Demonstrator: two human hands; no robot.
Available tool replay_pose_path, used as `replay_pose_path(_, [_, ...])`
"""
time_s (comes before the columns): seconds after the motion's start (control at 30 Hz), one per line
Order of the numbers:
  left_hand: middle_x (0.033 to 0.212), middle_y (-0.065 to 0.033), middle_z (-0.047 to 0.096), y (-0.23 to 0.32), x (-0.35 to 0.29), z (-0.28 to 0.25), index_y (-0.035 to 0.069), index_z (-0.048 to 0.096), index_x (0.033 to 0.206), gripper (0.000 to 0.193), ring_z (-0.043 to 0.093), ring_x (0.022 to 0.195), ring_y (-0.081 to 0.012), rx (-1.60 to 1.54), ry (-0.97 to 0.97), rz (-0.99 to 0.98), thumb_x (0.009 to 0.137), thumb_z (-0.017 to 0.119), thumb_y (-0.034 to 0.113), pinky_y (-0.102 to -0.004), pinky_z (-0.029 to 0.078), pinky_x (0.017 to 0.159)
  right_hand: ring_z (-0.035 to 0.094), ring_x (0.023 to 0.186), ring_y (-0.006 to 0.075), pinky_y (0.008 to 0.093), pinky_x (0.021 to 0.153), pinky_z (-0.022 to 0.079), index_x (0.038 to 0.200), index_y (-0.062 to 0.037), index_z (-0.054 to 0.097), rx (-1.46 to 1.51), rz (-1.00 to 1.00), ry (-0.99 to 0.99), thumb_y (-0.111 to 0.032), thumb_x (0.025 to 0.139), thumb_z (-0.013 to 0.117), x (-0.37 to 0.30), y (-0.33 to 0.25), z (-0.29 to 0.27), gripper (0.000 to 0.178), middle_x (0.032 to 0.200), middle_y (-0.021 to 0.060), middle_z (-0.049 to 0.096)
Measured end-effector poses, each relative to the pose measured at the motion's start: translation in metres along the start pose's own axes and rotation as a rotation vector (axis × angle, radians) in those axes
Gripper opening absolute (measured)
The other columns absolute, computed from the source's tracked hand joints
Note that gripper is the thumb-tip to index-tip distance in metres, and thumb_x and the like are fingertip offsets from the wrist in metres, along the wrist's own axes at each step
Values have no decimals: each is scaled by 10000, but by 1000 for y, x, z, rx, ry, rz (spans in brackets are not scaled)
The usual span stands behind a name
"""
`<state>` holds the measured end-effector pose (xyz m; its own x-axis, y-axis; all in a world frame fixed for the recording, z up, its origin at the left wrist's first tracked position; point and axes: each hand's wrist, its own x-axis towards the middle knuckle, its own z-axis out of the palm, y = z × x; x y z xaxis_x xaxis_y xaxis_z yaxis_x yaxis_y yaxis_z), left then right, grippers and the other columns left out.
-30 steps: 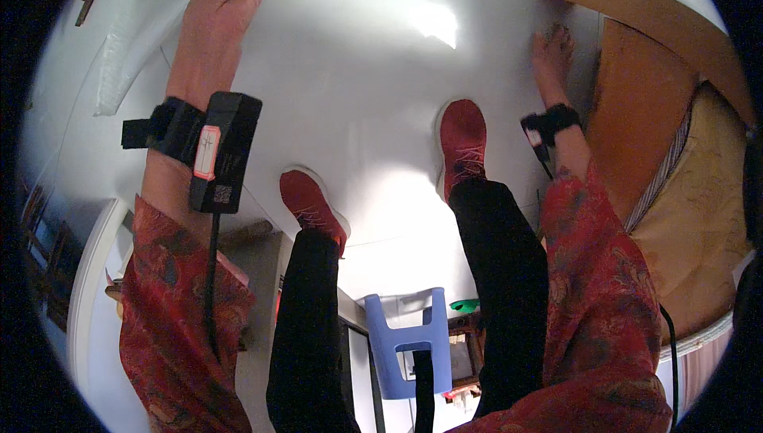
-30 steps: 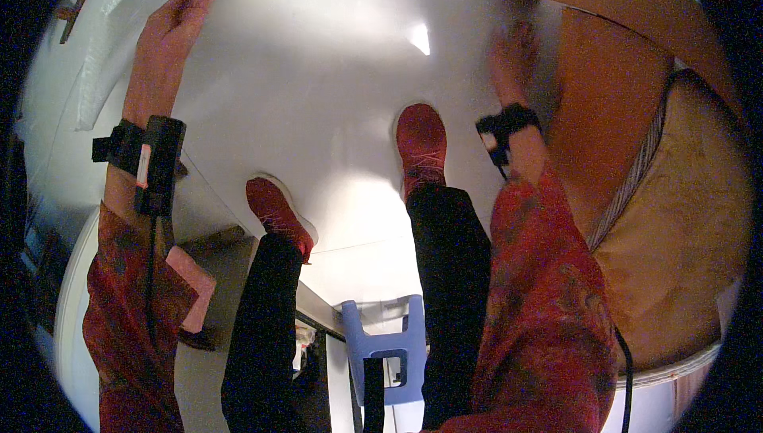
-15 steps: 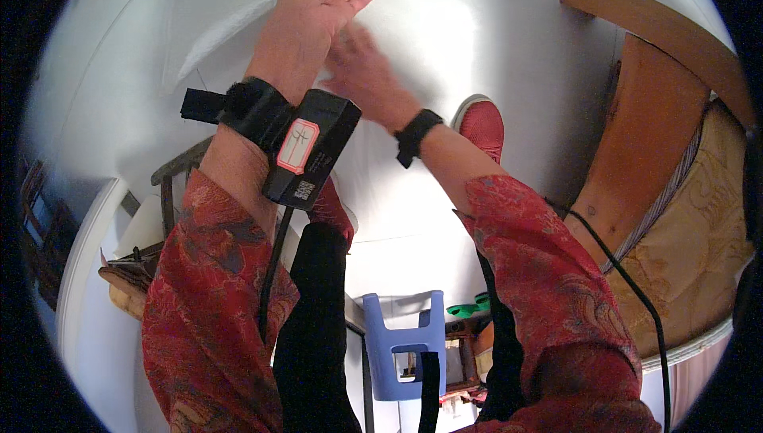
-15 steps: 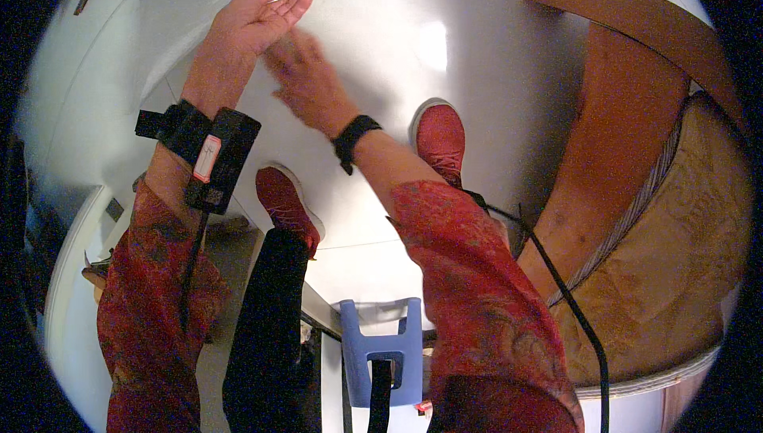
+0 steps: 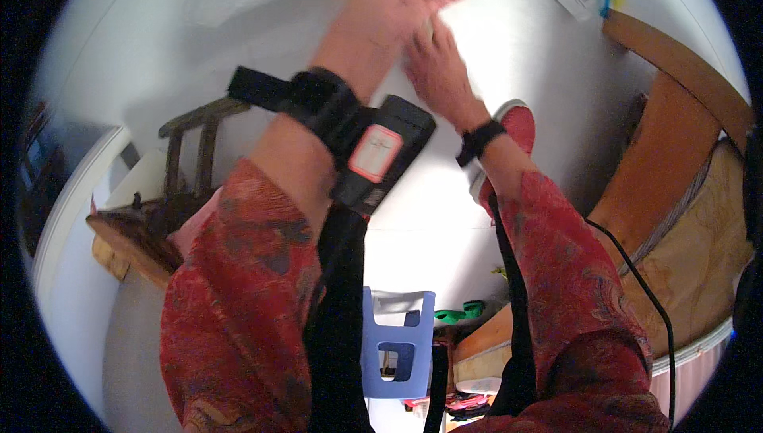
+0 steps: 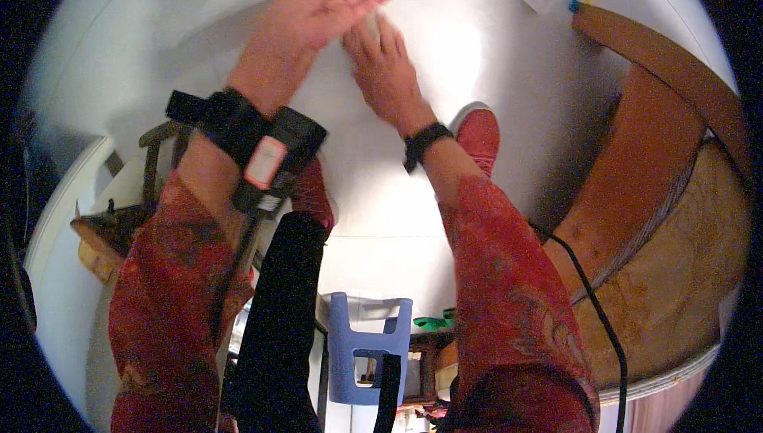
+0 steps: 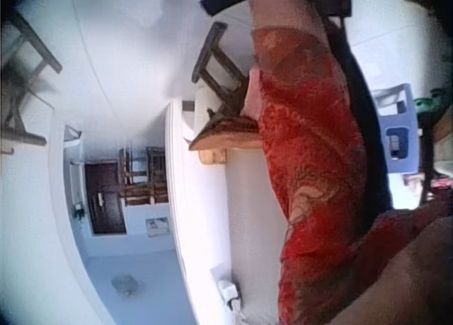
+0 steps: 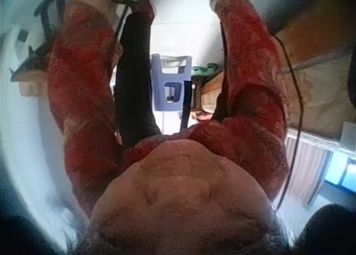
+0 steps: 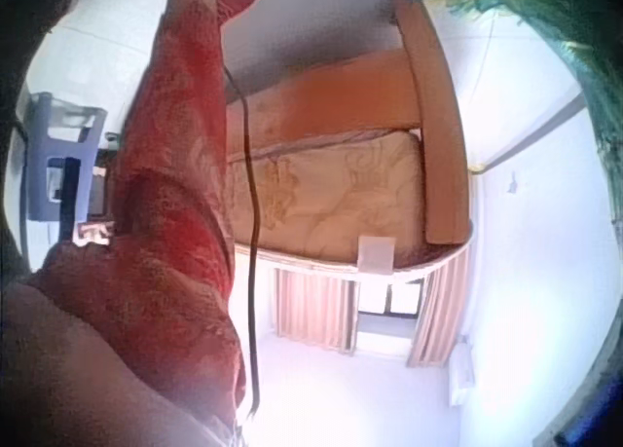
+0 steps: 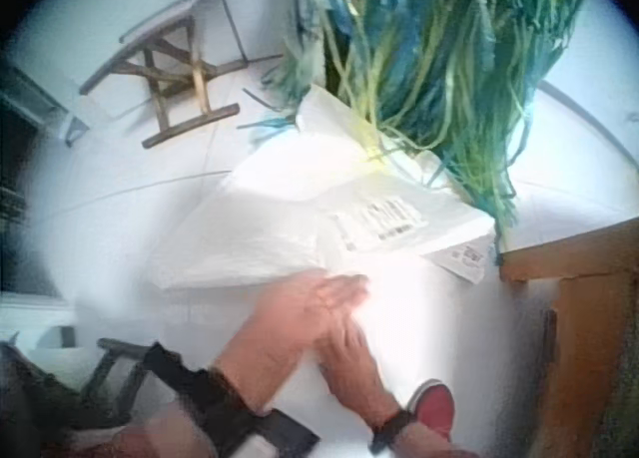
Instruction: The person wipes the tiled floor with a cloth, moving around furniture and a bucket. They repeatedly wipe different sections of the floor, occasionally lifting a small wooden stool to clean underneath it.
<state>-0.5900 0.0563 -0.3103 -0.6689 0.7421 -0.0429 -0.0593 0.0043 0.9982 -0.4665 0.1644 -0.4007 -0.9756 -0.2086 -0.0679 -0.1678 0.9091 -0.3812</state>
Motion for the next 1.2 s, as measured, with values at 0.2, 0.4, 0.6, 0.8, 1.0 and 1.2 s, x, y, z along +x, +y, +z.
replay_pose_path(0.2, [1147,-248,577,18,-37,21,-97,491,1111,323,571,1088,-315,-897,385,-484,908,517,154,-429,434,998,297,1319,366,467,1109,249,1246,-18,495,75,-264,-219,-52,764,523,-76,-22,1,485,1370,118,393])
replay_pose_path(0.4, [1027,-193,643,84,-106,0,-57,529,1115,302,645,901,-248,-523,551,-644,917,488,167,-342,522,821,492,990,314,423,871,420,996,-82,616,232,-125,-505,1,736,549,-116,-14,-16,281,1054,112,535])
replay_pose_path(0.6, [978,-128,659,177,-172,-41,-36,551,1123,266,638,853,-198,119,905,-603,929,476,129,-296,513,794,564,824,327,418,712,489,986,-63,635,307,42,-633,-26,772,600,-150,-21,-42,220,988,122,583])
replay_pose_path(0.8, [1004,-104,638,222,-228,-75,11,562,1118,244,620,888,-182,446,1123,-503,880,542,61,-295,495,810,618,780,276,356,667,532,1058,-30,599,920,324,-729,-46,784,628,-164,-49,-64,276,947,135,576])
replay_pose_path(1.0, [927,-107,639,207,-251,-115,79,562,1126,273,588,909,-319,1234,610,-525,872,572,178,-395,465,831,618,834,220,339,739,530,1099,21,563,1253,578,-844,-88,818,557,-160,-68,-105,302,958,111,571])
replay_pose_path(1.2, [839,-154,644,184,-262,-147,65,641,922,231,593,812,-349,1395,371,-631,879,534,265,-437,440,805,607,878,185,320,795,497,1149,25,516,1255,701,-799,-93,791,568,-132,-86,-158,380,993,85,592])
